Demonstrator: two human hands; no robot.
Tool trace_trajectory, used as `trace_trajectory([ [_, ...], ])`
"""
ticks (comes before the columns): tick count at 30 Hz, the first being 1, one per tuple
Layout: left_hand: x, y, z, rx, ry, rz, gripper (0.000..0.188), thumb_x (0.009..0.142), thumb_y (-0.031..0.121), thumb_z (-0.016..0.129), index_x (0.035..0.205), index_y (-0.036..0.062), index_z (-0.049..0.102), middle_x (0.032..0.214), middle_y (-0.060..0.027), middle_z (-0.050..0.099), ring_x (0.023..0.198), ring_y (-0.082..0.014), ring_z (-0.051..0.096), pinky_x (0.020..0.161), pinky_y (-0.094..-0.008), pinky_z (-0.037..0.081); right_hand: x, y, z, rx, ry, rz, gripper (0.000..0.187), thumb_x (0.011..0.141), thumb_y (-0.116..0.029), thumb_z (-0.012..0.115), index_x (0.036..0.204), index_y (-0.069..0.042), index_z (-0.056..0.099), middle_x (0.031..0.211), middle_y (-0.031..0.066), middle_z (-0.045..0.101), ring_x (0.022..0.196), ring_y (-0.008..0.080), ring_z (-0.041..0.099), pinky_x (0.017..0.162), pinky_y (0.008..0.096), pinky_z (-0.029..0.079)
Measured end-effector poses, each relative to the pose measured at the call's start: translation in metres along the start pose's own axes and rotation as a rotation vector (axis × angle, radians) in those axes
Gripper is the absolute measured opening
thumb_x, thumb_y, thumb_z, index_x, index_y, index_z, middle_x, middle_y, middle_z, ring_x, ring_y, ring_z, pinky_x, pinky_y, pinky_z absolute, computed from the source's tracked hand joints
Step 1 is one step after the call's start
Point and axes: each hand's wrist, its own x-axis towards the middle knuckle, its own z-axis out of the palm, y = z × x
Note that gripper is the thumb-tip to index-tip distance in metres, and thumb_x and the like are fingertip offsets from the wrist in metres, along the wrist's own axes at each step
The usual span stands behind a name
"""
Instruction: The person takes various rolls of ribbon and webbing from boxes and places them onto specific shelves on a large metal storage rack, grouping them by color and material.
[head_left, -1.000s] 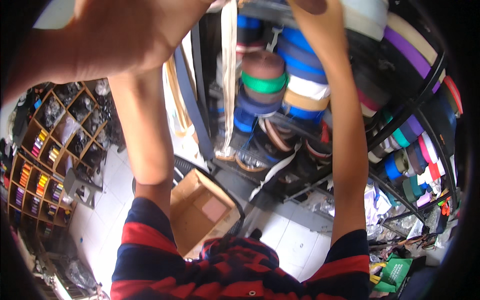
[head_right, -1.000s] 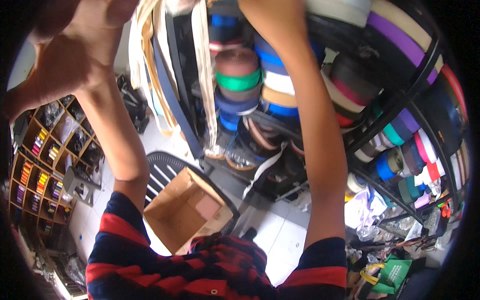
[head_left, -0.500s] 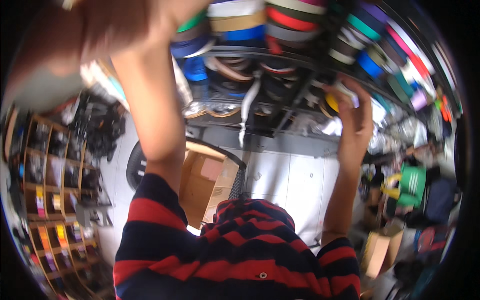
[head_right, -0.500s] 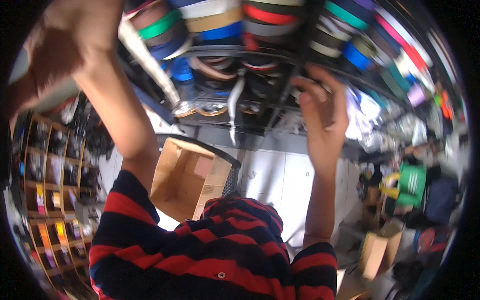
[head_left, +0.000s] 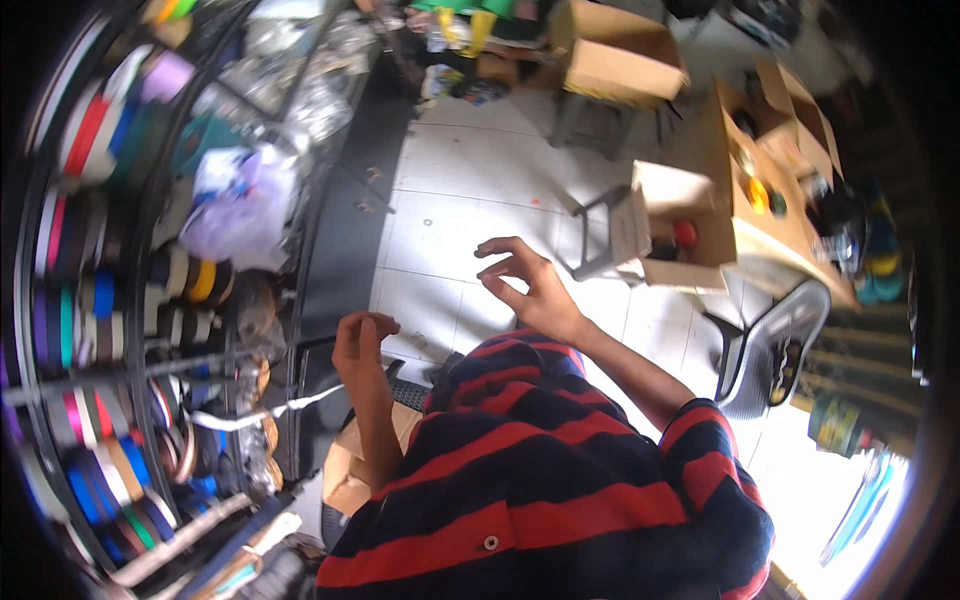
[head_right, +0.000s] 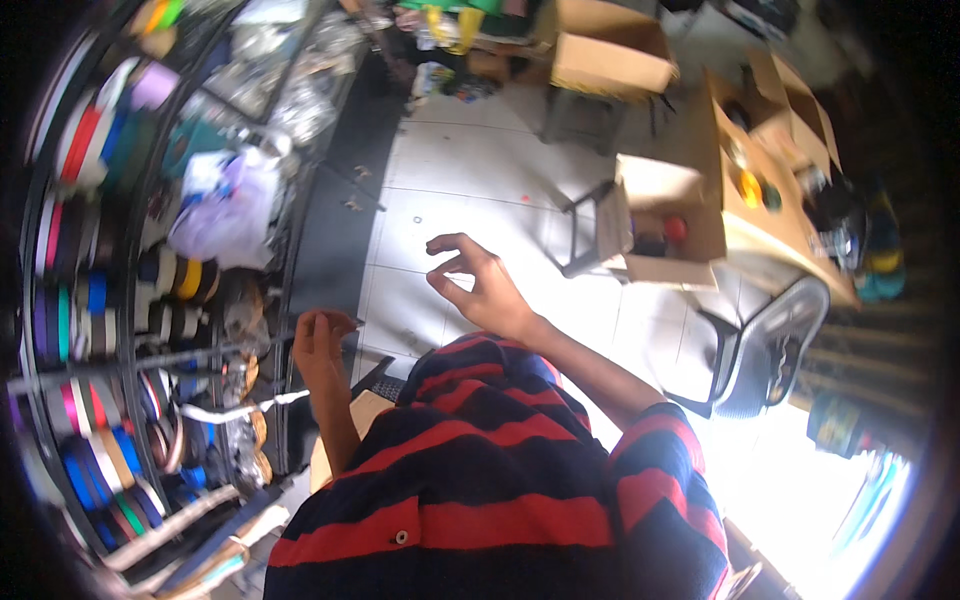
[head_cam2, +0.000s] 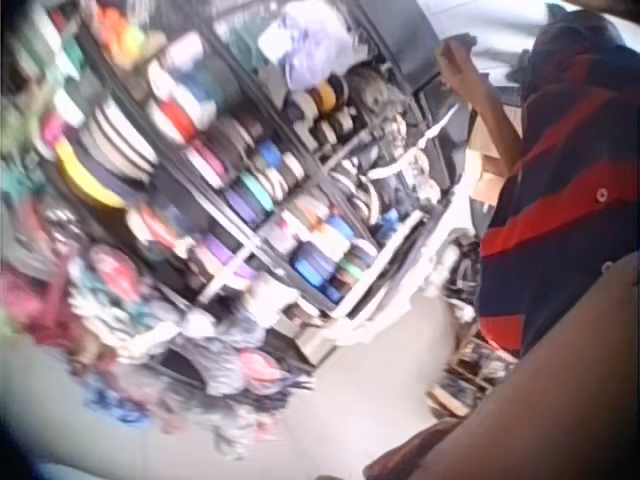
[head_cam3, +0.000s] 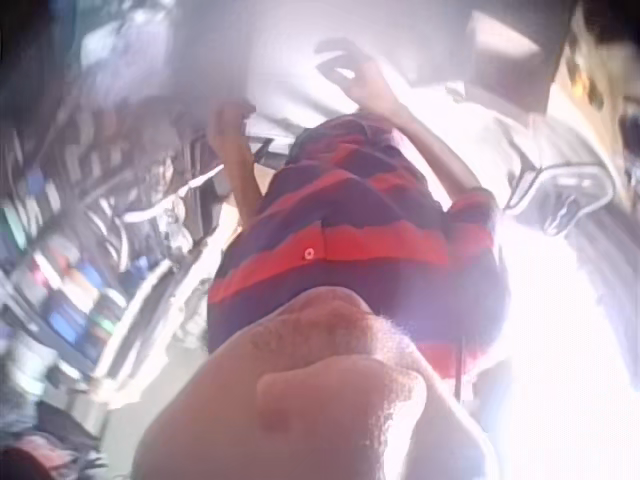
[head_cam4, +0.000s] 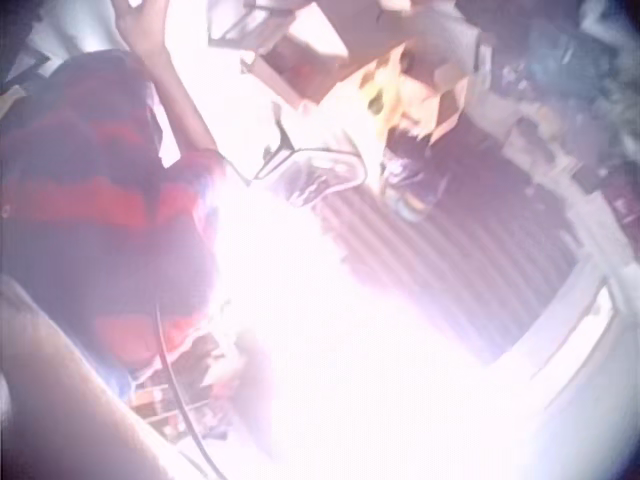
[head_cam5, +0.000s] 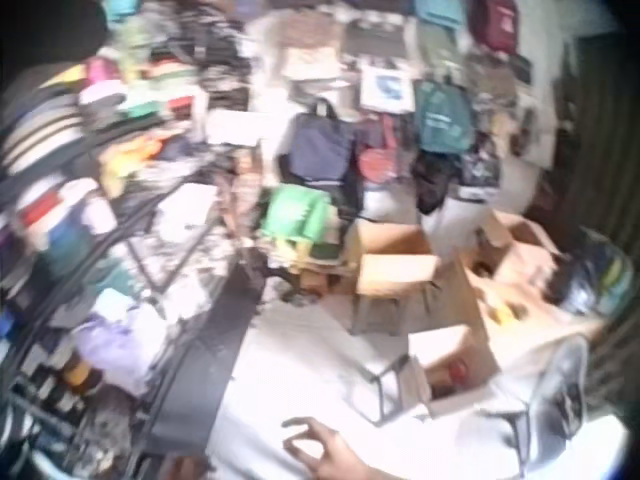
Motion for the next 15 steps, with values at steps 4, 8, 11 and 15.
trace_trajectory([
  [4, 0.033, -0.015, 0.079, 0.097, -0.329, -0.096, 0.029, 0.101, 0.018, 0.042, 0.082, 0.0001, 0.055, 0.058, -0.0025, 0.051, 0.051, -0.0109, 0.044, 0.054, -0.0265, 0.036, -0.033, 0.024, -0.064, -0.052, 0.234, 0.075, 0.028, 0.091, -0.008, 0.058, 0.116, 0.002, 0.049, 0.104, 0.0132, 0.064, 0.094, 0.0222, 0.067, 0.085, 0.0338, 0.051],
  [8, 0.052, -0.022, 0.165, 0.154, -0.510, -0.145, 0.028, 0.101, 0.019, 0.040, 0.087, 0.0002, 0.056, 0.054, -0.0005, 0.045, 0.047, -0.0058, 0.039, 0.045, -0.0241, 0.026, -0.061, 0.042, -0.103, 0.039, 0.476, 0.151, 0.021, 0.093, -0.009, 0.056, 0.109, 0.004, 0.054, 0.091, 0.0132, 0.066, 0.087, 0.0175, 0.067, 0.080, 0.0303, 0.051],
  [11, 0.056, -0.028, 0.228, 0.204, -0.687, -0.105, 0.019, 0.100, 0.017, 0.044, 0.106, 0.0015, 0.054, 0.054, 0.0022, 0.043, 0.044, -0.0031, 0.036, 0.043, -0.0205, 0.025, -0.082, 0.054, -0.124, 0.104, 0.681, 0.204, 0.020, 0.090, -0.012, 0.058, 0.102, 0.004, 0.058, 0.084, 0.0139, 0.068, 0.081, 0.0208, 0.069, 0.075, 0.0310, 0.051],
  [15, 0.074, -0.037, 0.286, 0.283, -0.941, -0.183, 0.030, 0.100, 0.024, 0.046, 0.089, -0.0004, 0.060, 0.049, 0.0055, 0.037, 0.041, -0.0014, 0.032, 0.041, -0.0208, 0.023, -0.107, 0.067, -0.154, 0.011, 0.830, 0.311, 0.019, 0.091, -0.010, 0.056, 0.103, 0.005, 0.057, 0.085, 0.0139, 0.068, 0.081, 0.0198, 0.068, 0.076, 0.0302, 0.051],
])
